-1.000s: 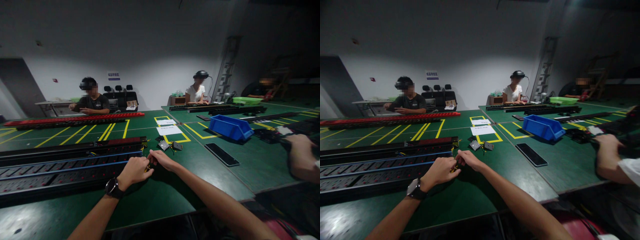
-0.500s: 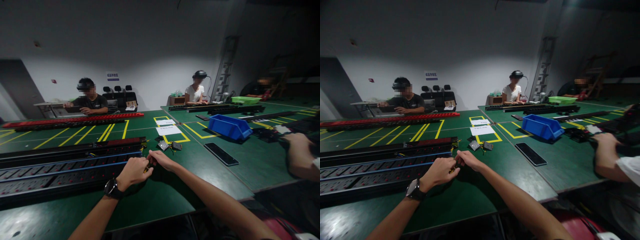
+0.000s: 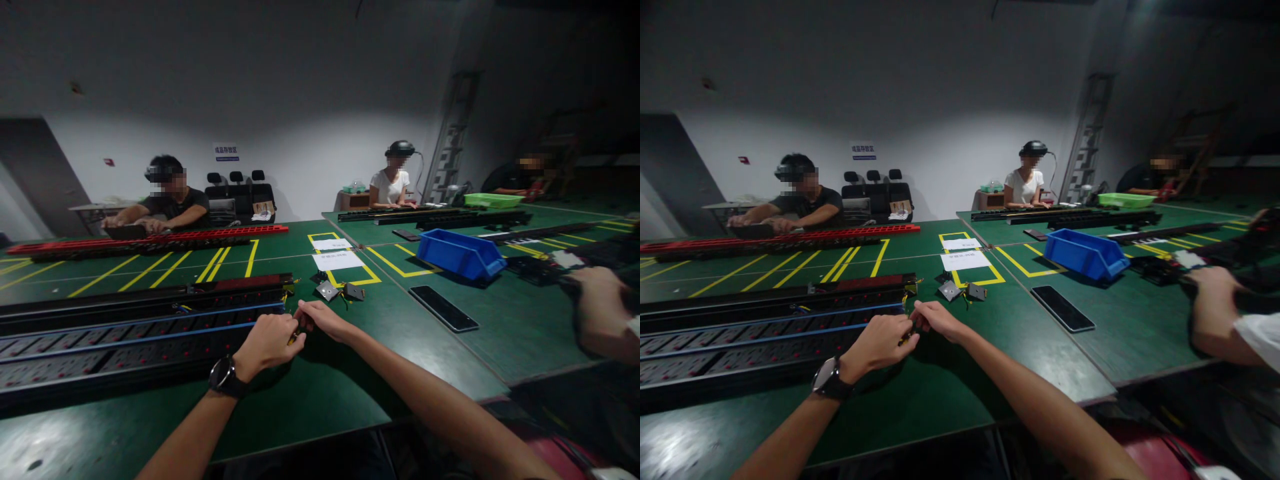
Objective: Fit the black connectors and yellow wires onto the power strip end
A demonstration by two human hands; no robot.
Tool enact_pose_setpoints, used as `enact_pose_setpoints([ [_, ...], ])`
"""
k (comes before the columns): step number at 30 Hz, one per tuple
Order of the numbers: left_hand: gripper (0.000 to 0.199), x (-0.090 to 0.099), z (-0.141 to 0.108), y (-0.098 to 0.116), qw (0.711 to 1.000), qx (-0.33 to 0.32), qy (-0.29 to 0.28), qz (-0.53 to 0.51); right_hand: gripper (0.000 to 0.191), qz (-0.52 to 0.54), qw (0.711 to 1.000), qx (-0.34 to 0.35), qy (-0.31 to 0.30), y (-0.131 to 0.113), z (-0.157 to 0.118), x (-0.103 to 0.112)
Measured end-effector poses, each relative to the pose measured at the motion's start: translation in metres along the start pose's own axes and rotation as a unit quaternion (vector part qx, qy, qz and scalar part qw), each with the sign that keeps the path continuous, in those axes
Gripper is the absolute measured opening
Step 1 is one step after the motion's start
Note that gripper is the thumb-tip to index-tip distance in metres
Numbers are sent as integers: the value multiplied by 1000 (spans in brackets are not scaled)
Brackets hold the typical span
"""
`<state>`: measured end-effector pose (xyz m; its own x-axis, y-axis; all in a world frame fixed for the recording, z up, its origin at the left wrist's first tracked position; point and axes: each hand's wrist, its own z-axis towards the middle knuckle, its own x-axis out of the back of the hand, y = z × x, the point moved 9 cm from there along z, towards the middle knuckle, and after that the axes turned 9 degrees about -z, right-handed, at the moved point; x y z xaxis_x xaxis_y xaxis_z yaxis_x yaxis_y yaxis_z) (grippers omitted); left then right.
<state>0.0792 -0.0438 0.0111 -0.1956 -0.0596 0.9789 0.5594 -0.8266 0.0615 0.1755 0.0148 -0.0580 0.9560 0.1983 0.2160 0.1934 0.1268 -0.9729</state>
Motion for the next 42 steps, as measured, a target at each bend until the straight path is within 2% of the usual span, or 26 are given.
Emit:
enact_pose_setpoints([
  [25,34,5,1,4,1000,5,-1,21,61,0,1000,16,-10,3,1,1],
  [29,34,4,0,3,1000,9,-8,19,64,-25,999,18,-15,5,2,-1],
  [32,33,4,1,2,1000,14,-9,17,63,-113,992,55,-17,-7,0,3],
  [34,33,3,1,1,1000,15,-5,18,56,-212,972,106,16,-23,-3,19],
  [36,34,2,1,1,1000,13,-1,20,48,-290,944,134,85,-38,-7,49],
  [38,35,1,2,0,1000,11,1,23,39,-340,915,132,172,-45,-13,90],
  [40,36,0,2,0,1000,9,2,23,30,-395,881,105,240,-43,-19,132],
  [42,37,-1,2,0,1000,8,2,22,27,-452,846,65,276,-32,-24,165],
])
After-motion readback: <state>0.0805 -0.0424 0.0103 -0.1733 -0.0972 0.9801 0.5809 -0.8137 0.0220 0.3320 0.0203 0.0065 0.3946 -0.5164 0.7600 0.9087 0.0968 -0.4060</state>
